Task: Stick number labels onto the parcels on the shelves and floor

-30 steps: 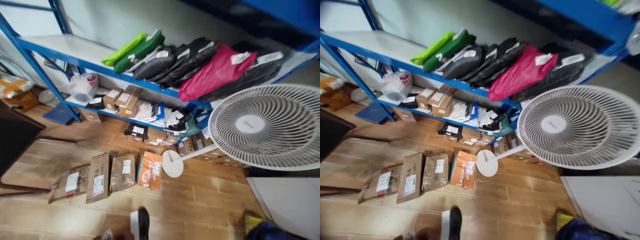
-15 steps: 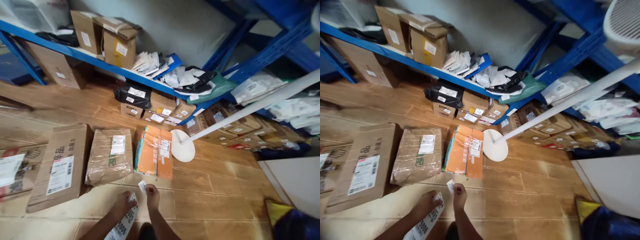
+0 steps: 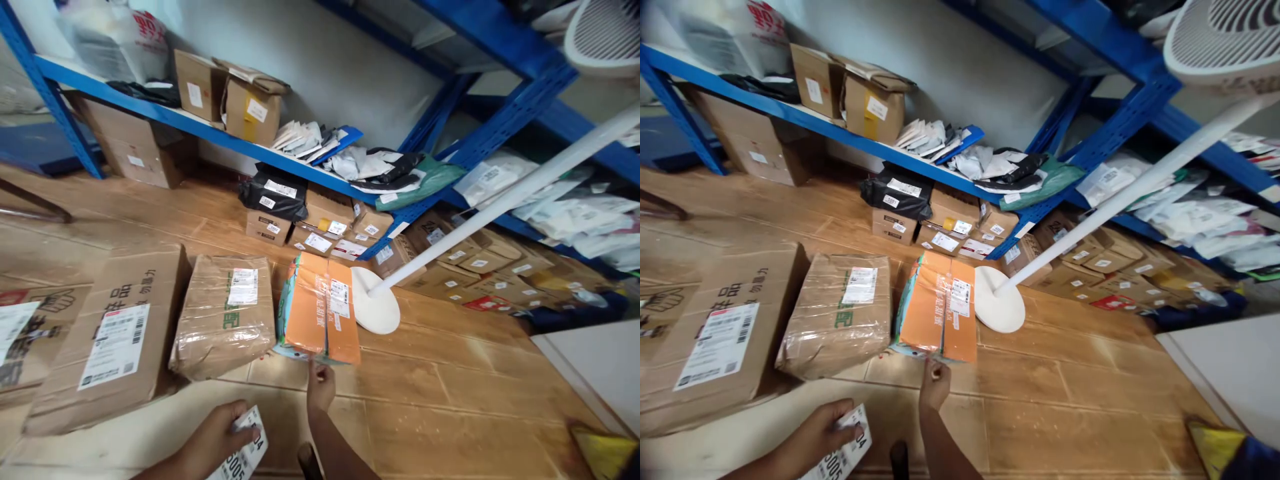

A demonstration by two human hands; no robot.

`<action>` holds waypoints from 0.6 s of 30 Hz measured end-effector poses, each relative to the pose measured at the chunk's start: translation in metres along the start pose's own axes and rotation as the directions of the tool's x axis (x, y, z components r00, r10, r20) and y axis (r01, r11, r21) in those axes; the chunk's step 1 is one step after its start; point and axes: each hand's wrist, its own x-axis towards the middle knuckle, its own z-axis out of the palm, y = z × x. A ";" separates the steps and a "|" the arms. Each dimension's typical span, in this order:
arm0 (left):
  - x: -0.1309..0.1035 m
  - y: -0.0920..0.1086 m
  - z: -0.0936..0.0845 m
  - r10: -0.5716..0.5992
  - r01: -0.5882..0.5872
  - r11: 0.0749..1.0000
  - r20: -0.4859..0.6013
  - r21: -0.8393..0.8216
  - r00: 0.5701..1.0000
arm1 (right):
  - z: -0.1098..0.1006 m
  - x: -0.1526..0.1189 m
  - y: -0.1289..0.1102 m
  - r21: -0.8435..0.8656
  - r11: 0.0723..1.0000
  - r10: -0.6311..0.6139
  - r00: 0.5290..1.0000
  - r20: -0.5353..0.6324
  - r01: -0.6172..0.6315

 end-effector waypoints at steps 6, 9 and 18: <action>0.005 -0.010 -0.002 0.038 -0.116 0.955 -0.274 -0.274 0.961 | -0.008 -0.018 -0.032 -0.029 0.980 0.197 0.931 0.308 -0.198; 0.010 -0.010 0.000 0.038 -0.159 0.930 -0.345 -0.330 0.938 | -0.007 -0.053 -0.063 0.104 0.988 0.024 0.789 0.614 -0.111; 0.011 -0.009 0.004 -0.036 -0.134 0.888 -0.357 -0.440 0.933 | 0.003 -0.082 -0.087 0.246 0.916 -0.064 0.491 0.869 -0.316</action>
